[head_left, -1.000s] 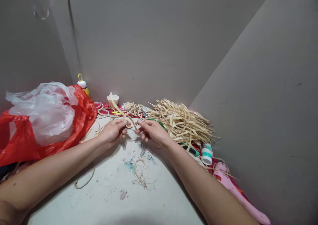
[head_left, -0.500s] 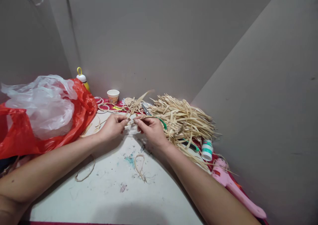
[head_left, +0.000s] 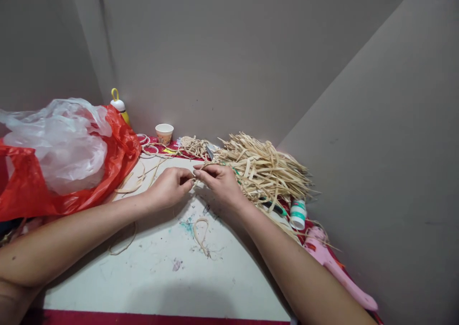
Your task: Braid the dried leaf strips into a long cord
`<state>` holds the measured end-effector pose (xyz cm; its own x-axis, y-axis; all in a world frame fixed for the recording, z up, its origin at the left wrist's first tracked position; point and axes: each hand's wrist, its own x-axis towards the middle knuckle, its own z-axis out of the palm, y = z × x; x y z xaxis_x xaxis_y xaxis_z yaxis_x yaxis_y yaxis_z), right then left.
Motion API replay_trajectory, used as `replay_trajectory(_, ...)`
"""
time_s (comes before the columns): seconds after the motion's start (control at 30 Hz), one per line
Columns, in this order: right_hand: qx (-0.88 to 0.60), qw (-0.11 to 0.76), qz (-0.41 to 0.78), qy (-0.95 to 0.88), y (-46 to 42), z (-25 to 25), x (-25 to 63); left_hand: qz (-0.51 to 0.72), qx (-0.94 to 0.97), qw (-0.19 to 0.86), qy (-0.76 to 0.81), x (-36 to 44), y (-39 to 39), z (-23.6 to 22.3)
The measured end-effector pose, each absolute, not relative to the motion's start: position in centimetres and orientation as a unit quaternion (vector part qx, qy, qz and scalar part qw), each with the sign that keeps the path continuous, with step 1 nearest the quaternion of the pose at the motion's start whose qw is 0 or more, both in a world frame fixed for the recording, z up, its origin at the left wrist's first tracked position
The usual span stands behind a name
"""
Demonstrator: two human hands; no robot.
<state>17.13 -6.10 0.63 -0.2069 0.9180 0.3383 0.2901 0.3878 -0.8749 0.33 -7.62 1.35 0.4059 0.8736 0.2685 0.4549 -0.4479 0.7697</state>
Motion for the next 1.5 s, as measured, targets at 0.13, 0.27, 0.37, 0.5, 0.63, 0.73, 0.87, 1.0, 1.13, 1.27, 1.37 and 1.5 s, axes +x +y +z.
replay_trajectory(0.13, -0.427, 0.494, 0.385, -0.652, -6.0, 0.9, 17.1, 0.352, 0.793, 0.274, 0.416, 0.5, -7.9, 1.6)
replay_trajectory(0.27, -0.425, 0.461, 0.356, -0.693, -6.1, 1.0, 17.2, 0.348, 0.827, 0.196, 0.396, 0.4, -7.8, 1.3)
replay_trajectory(0.37, -0.422, 0.428, 0.330, -0.728, -6.2, 1.1, 17.2, 0.362, 0.829, 0.161, 0.395, 0.4, -7.9, 0.9)
replay_trajectory(0.5, -0.425, 0.386, 0.296, -0.763, -6.4, 1.3, 17.1, 0.399, 0.816, 0.143, 0.393, 0.3, -8.0, 0.6)
replay_trajectory(0.63, -0.406, 0.354, 0.298, -0.788, -6.6, 1.7, 17.2, 0.403, 0.822, 0.126, 0.382, 0.1, -7.9, 0.4)
replay_trajectory(0.73, -0.393, 0.335, 0.347, -0.783, -6.7, 2.1, 17.6, 0.395, 0.827, 0.130, 0.379, 0.0, -7.9, 0.5)
replay_trajectory(0.87, -0.391, 0.327, 0.372, -0.776, -6.8, 2.6, 17.9, 0.424, 0.790, 0.199, 0.396, 0.4, -8.0, 1.1)
replay_trajectory(1.0, -0.393, 0.353, 0.353, -0.773, -6.7, 2.7, 17.9, 0.422, 0.689, 0.419, 0.414, 0.6, -7.8, 1.9)
replay_trajectory(1.13, -0.414, 0.373, 0.347, -0.754, -6.4, 2.3, 17.9, 0.370, 0.573, 0.605, 0.411, 0.5, -7.2, 2.2)
replay_trajectory(1.27, -0.436, 0.386, 0.337, -0.739, -6.4, 2.0, 17.8, 0.332, 0.491, 0.699, 0.400, 0.6, -7.1, 2.4)
replay_trajectory(1.37, -0.424, 0.397, 0.343, -0.738, -6.8, 2.3, 17.5, 0.310, 0.495, 0.713, 0.388, 0.9, -7.3, 2.5)
replay_trajectory(1.5, -0.386, 0.366, 0.339, -0.776, -7.3, 3.0, 17.4, 0.321, 0.560, 0.644, 0.410, 1.0, -7.4, 2.4)
